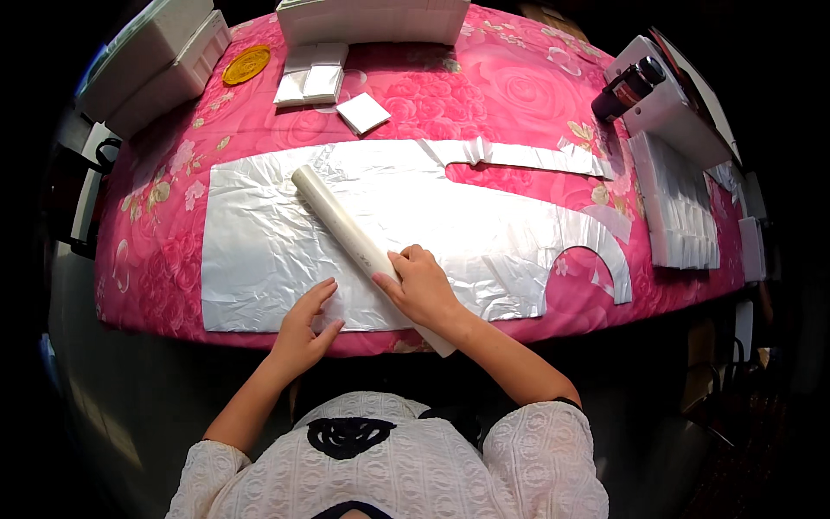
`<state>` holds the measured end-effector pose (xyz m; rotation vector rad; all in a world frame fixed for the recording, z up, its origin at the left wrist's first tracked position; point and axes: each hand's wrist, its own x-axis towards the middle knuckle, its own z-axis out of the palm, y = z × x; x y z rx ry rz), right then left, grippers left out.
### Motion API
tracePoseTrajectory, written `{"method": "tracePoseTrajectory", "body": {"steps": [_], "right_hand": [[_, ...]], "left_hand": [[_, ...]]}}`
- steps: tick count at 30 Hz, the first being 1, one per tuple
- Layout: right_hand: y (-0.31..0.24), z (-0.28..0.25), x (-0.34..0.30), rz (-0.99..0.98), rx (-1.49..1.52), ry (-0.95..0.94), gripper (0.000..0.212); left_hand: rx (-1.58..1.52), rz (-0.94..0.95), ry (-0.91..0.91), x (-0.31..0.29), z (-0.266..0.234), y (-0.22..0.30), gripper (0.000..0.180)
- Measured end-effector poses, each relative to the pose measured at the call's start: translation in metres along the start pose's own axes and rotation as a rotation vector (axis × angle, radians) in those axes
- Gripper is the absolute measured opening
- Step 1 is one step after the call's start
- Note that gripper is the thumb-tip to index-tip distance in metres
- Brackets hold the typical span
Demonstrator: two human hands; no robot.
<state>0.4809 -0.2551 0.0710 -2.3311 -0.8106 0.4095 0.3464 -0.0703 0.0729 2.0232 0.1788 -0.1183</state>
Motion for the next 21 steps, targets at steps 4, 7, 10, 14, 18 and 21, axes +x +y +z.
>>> {"method": "tracePoseTrajectory", "body": {"steps": [4, 7, 10, 14, 18, 21], "right_hand": [[0.028, 0.013, -0.033, -0.222, -0.091, 0.101, 0.047], [0.065, -0.004, -0.05, -0.214, -0.38, 0.078, 0.059], [0.114, -0.043, -0.059, -0.076, -0.502, 0.144, 0.061], [0.195, -0.112, -0.07, 0.273, -0.78, 0.305, 0.058], [0.213, -0.165, -0.073, 0.699, -1.111, 0.382, 0.042], [0.192, -0.16, -0.038, 0.393, -1.058, 0.642, 0.035]], "left_hand": [[0.301, 0.257, 0.077, 0.028, 0.032, -0.002, 0.081], [0.367, 0.282, 0.032, 0.04, 0.045, -0.002, 0.089], [0.369, 0.297, 0.029, 0.046, 0.054, 0.003, 0.088], [0.391, 0.321, 0.038, 0.05, 0.061, 0.008, 0.088], [0.419, 0.323, 0.038, 0.052, 0.065, 0.009, 0.089], [0.402, 0.323, 0.036, 0.054, 0.069, 0.01, 0.09]]}}
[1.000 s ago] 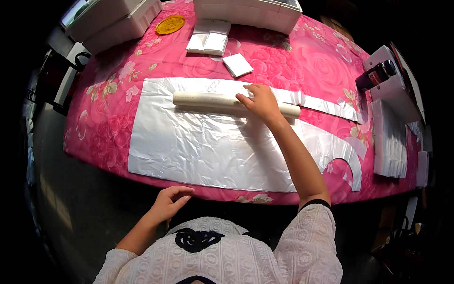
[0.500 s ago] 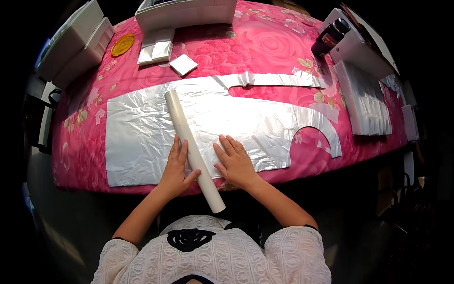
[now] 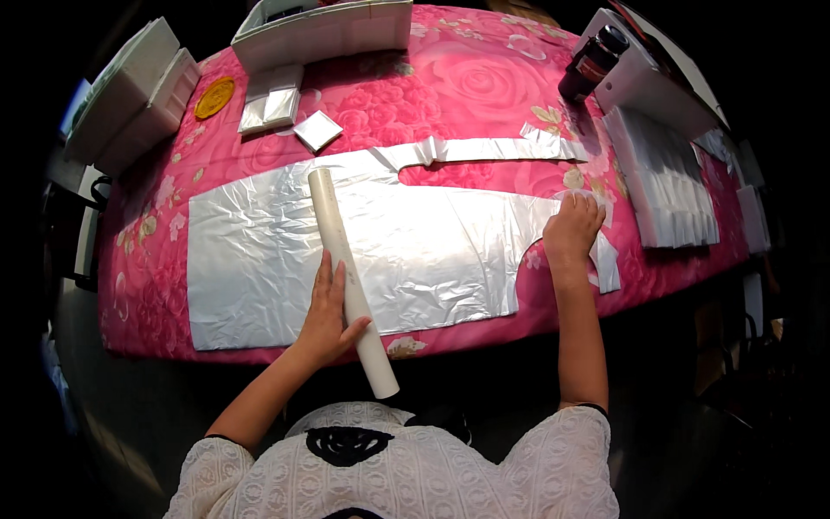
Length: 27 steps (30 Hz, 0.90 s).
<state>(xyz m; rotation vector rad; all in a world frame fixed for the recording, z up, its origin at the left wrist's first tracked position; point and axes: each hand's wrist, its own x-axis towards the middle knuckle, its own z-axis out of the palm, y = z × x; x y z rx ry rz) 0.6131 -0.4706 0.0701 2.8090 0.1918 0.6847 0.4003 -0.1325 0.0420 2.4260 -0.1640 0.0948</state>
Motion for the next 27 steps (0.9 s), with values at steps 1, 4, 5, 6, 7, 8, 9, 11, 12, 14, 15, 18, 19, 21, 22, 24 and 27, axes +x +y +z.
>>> {"method": "tracePoseTrajectory", "body": {"steps": [1, 4, 5, 6, 7, 8, 9, 11, 12, 14, 15, 18, 19, 21, 22, 24, 27], "right_hand": [[-0.023, 0.001, 0.006, -0.118, 0.234, 0.103, 0.037], [-0.105, -0.006, 0.027, -0.356, 0.614, 0.081, 0.045], [-0.124, -0.001, 0.034, -0.421, 0.649, 0.042, 0.05], [-0.141, 0.01, 0.045, -0.472, 0.699, -0.022, 0.056], [-0.152, 0.023, 0.055, -0.484, 0.714, -0.03, 0.059], [-0.161, 0.031, 0.064, -0.496, 0.731, -0.039, 0.061], [-0.163, 0.038, 0.074, -0.483, 0.791, -0.1, 0.062], [-0.16, 0.046, 0.091, -0.46, 0.908, -0.228, 0.063], [-0.159, 0.047, 0.097, -0.492, 0.859, -0.246, 0.063], [-0.155, 0.039, 0.107, -0.562, 0.76, -0.289, 0.063], [-0.154, 0.053, 0.105, -0.632, 0.766, -0.107, 0.063], [-0.155, 0.051, 0.103, -0.664, 0.722, -0.103, 0.061], [-0.155, 0.051, 0.104, -0.676, 0.656, -0.066, 0.057], [-0.153, 0.053, 0.104, -0.698, 0.525, 0.009, 0.051], [-0.152, 0.056, 0.105, -0.702, 0.474, 0.05, 0.046], [-0.15, 0.064, 0.11, -0.706, 0.371, 0.131, 0.037], [-0.13, 0.082, 0.121, -0.749, 0.256, 0.194, 0.027]], "left_hand": [[-0.016, 0.007, -0.006, 0.001, 0.0, 0.0, 0.09], [-0.03, 0.012, -0.001, 0.006, -0.005, -0.003, 0.087], [-0.024, 0.013, 0.013, 0.007, -0.007, -0.008, 0.086], [-0.012, 0.01, 0.029, 0.008, -0.012, -0.014, 0.084], [0.034, -0.008, 0.051, 0.007, -0.017, -0.023, 0.083], [0.082, -0.026, 0.072, 0.007, -0.023, -0.035, 0.082], [0.128, -0.044, 0.093, 0.005, -0.031, -0.046, 0.081], [0.218, -0.068, 0.127, -0.002, -0.046, -0.068, 0.08], [0.261, -0.077, 0.141, -0.006, -0.054, -0.08, 0.08], [0.344, -0.096, 0.166, -0.02, -0.065, -0.108, 0.079], [0.38, -0.102, 0.177, -0.026, -0.068, -0.119, 0.078], [0.412, -0.168, 0.166, -0.037, -0.079, -0.128, 0.077], [0.418, -0.17, 0.168, -0.038, -0.081, -0.129, 0.077], [0.439, -0.174, 0.158, -0.038, -0.081, -0.128, 0.077], [0.451, -0.17, 0.154, -0.036, -0.082, -0.127, 0.077], [0.46, -0.19, 0.132, -0.035, -0.083, -0.124, 0.076], [0.477, -0.205, 0.118, -0.033, -0.083, -0.122, 0.074]]}}
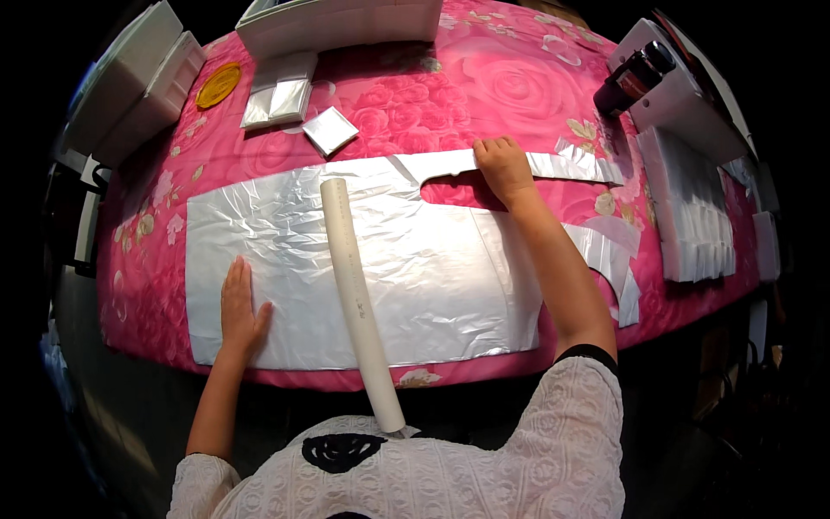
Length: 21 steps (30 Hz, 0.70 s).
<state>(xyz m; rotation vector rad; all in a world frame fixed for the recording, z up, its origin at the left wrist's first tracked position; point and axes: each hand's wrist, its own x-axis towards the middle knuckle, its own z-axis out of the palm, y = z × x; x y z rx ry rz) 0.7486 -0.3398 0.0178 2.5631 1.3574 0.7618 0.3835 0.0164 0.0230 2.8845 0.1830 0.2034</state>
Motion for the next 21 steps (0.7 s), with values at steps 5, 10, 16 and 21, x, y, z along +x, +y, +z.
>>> {"method": "tracePoseTrajectory", "body": {"steps": [5, 10, 16, 21], "right_hand": [[0.042, 0.011, -0.028, -0.019, -0.13, 0.06, 0.023], [0.089, 0.011, -0.058, 0.065, -0.235, -0.07, 0.018], [0.174, -0.006, -0.113, 0.485, -0.487, -0.515, 0.022], [0.185, -0.028, -0.134, 0.817, -0.724, -0.42, 0.044]], "left_hand": [[0.014, -0.027, -0.007, -0.001, -0.001, 0.001, 0.072], [0.012, -0.045, -0.01, 0.0, -0.004, 0.005, 0.071], [0.018, -0.011, 0.011, 0.0, -0.004, 0.005, 0.069], [0.024, -0.004, 0.012, 0.001, -0.003, 0.007, 0.069]]}}
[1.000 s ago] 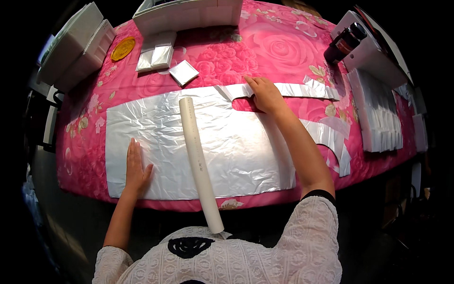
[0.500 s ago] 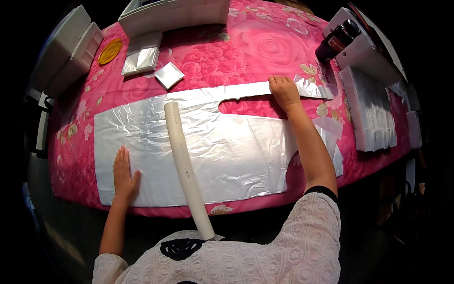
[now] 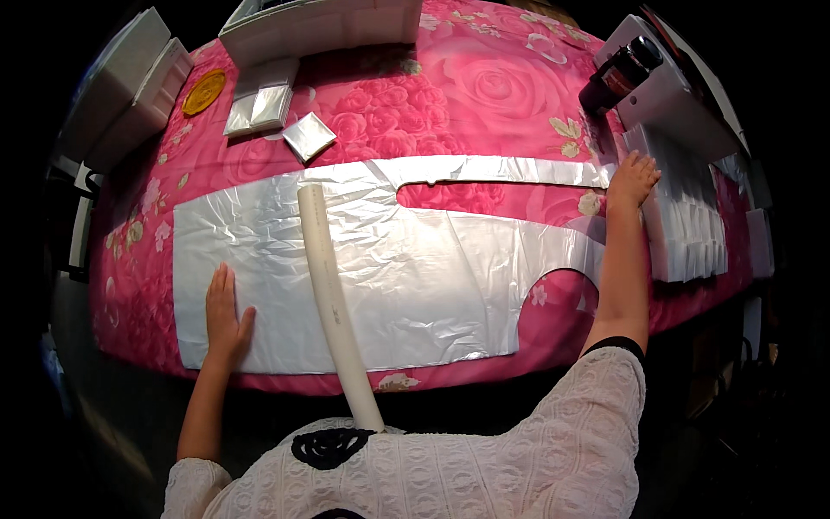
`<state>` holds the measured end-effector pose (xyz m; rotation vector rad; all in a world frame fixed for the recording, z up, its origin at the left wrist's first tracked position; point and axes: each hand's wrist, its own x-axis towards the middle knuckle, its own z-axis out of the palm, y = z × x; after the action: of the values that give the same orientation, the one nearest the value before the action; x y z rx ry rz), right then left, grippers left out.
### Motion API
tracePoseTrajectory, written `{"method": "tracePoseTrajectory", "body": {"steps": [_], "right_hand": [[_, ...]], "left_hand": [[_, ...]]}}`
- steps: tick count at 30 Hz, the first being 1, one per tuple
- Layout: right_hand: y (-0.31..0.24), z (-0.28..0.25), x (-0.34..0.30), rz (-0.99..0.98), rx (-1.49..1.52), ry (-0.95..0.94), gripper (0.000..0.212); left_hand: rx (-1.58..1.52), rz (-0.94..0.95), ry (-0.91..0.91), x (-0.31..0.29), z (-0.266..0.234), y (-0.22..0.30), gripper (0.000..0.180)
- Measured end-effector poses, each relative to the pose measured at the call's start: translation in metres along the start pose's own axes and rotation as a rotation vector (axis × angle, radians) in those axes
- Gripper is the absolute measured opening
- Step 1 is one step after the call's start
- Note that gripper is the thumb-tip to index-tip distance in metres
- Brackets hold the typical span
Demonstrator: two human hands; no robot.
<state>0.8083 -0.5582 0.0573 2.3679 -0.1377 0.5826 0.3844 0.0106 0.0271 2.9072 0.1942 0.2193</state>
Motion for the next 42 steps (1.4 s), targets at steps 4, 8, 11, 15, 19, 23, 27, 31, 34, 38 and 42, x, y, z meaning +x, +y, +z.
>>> {"method": "tracePoseTrajectory", "body": {"steps": [4, 8, 11, 15, 19, 23, 27, 31, 34, 38, 42], "right_hand": [[-0.065, -0.091, -0.077, -0.242, 0.823, 0.049, 0.052], [-0.097, -0.218, -0.215, -0.725, 1.449, -0.282, 0.059], [-0.097, -0.237, -0.26, -0.874, 1.336, -0.303, 0.06], [-0.073, -0.191, -0.248, -0.744, 1.175, -0.238, 0.06], [-0.027, -0.108, -0.215, -0.483, 1.051, -0.201, 0.058], [0.02, -0.036, -0.203, -0.145, 0.93, -0.195, 0.051], [0.046, -0.01, -0.199, 0.013, 0.814, -0.199, 0.041], [0.048, -0.038, -0.193, 0.002, 0.796, -0.246, 0.026], [0.053, -0.066, -0.186, 0.056, 0.838, -0.402, 0.025], [0.042, -0.049, -0.194, -0.128, 0.913, 0.048, 0.031], [0.003, -0.066, -0.201, -0.326, 1.19, -0.04, 0.042]], "left_hand": [[0.01, -0.011, -0.001, 0.0, -0.003, 0.004, 0.069], [-0.001, -0.004, 0.0, 0.0, -0.004, 0.003, 0.069], [0.003, 0.006, 0.001, -0.002, 0.001, -0.002, 0.069], [0.011, 0.052, -0.009, -0.006, 0.006, 0.01, 0.073], [-0.165, 0.226, -0.114, -0.02, 0.012, 0.071, 0.079], [-0.476, 0.317, -0.167, -0.01, 0.011, 0.132, 0.082], [-0.448, 0.379, -0.197, 0.008, 0.011, 0.165, 0.084], [-0.376, 0.394, -0.204, 0.018, 0.017, 0.192, 0.08], [-0.35, 0.419, -0.217, 0.023, 0.017, 0.203, 0.074], [-0.34, 0.441, -0.203, 0.024, 0.02, 0.21, 0.07], [-0.334, 0.424, -0.222, 0.024, 0.017, 0.208, 0.067]]}}
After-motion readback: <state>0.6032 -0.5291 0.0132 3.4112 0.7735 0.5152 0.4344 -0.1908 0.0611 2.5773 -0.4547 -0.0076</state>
